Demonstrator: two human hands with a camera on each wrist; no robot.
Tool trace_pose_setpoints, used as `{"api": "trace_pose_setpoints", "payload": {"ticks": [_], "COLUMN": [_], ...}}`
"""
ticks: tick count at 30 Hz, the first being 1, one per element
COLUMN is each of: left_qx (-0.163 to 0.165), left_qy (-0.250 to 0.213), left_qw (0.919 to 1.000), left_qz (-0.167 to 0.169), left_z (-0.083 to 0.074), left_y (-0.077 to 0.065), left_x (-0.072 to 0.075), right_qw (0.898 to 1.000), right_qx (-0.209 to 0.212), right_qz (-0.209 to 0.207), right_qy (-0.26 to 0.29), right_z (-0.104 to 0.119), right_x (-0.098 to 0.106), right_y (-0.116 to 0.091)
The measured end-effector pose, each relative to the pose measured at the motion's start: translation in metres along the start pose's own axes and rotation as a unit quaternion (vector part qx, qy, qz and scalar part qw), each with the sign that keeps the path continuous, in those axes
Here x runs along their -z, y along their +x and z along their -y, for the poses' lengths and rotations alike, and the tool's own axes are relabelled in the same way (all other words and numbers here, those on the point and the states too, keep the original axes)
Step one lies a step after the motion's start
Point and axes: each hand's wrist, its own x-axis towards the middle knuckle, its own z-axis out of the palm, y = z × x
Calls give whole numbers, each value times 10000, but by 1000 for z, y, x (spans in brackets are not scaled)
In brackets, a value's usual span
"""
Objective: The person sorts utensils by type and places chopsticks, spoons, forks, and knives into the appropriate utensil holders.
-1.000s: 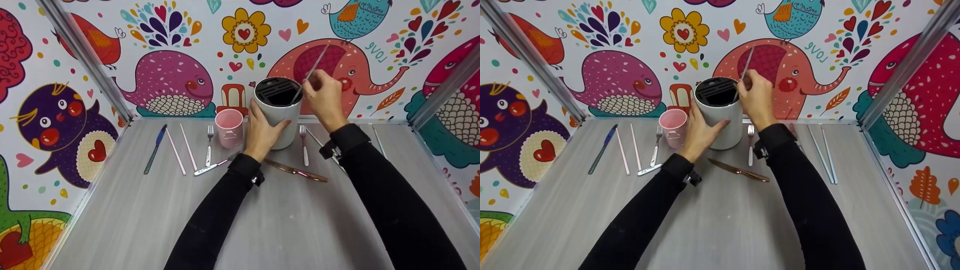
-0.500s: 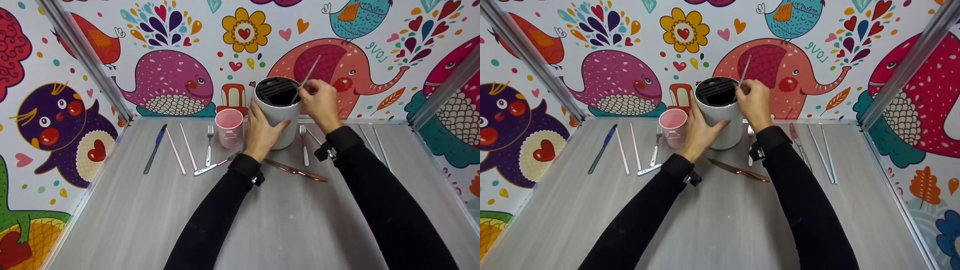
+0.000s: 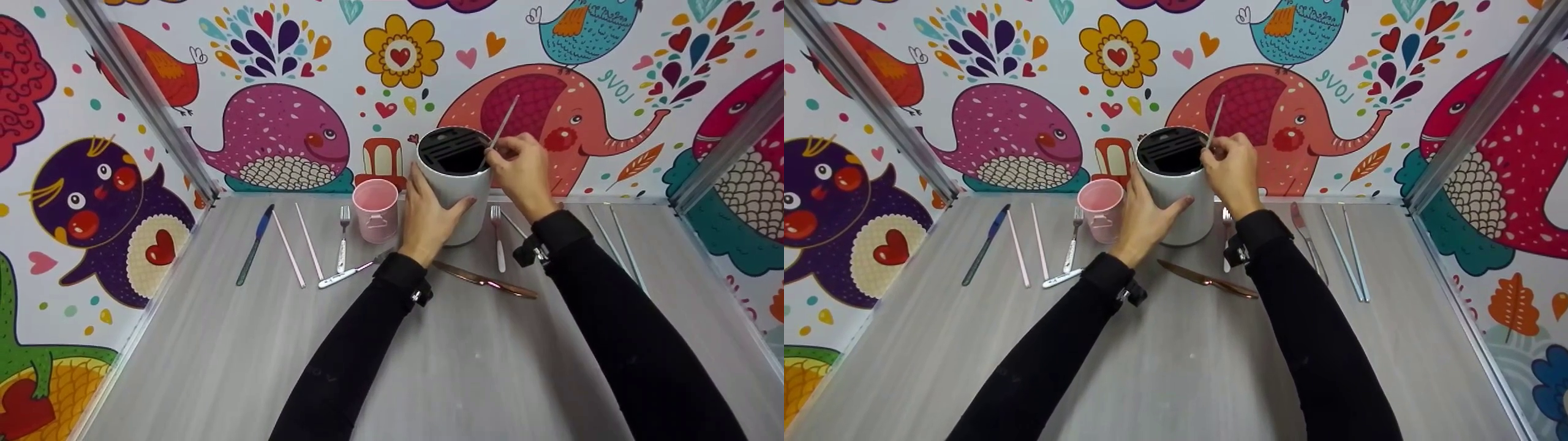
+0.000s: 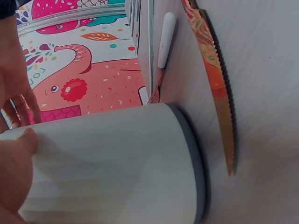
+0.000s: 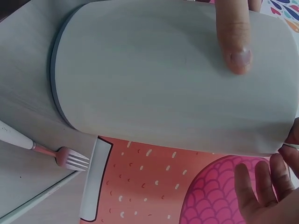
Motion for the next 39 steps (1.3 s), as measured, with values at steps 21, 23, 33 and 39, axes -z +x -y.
{"api": "trace_pose_setpoints", "payload": {"ticks": [21,23,33,39], "left_qx": [95,107,184,188], "left_qy": [99,111,68,13], "left_qw": [9999,9999,9998,9998], "left_qz": [28,54,71,80], "left_z": [-1,-1,-1,-1], "left_y": [0,0,1,0], "left_x": [0,0,0,-1], "right_qw": [9983,9982,9988,9985], "right_qx": [-367,-366,-178,-206], "right_qz": [412,410,430,498], "right_qy": [208,234,168,139], "right_z": [-1,-2,-7,-8], "right_x": [5,6,13,24], "right_y": [0,-1,-9,-18]}}
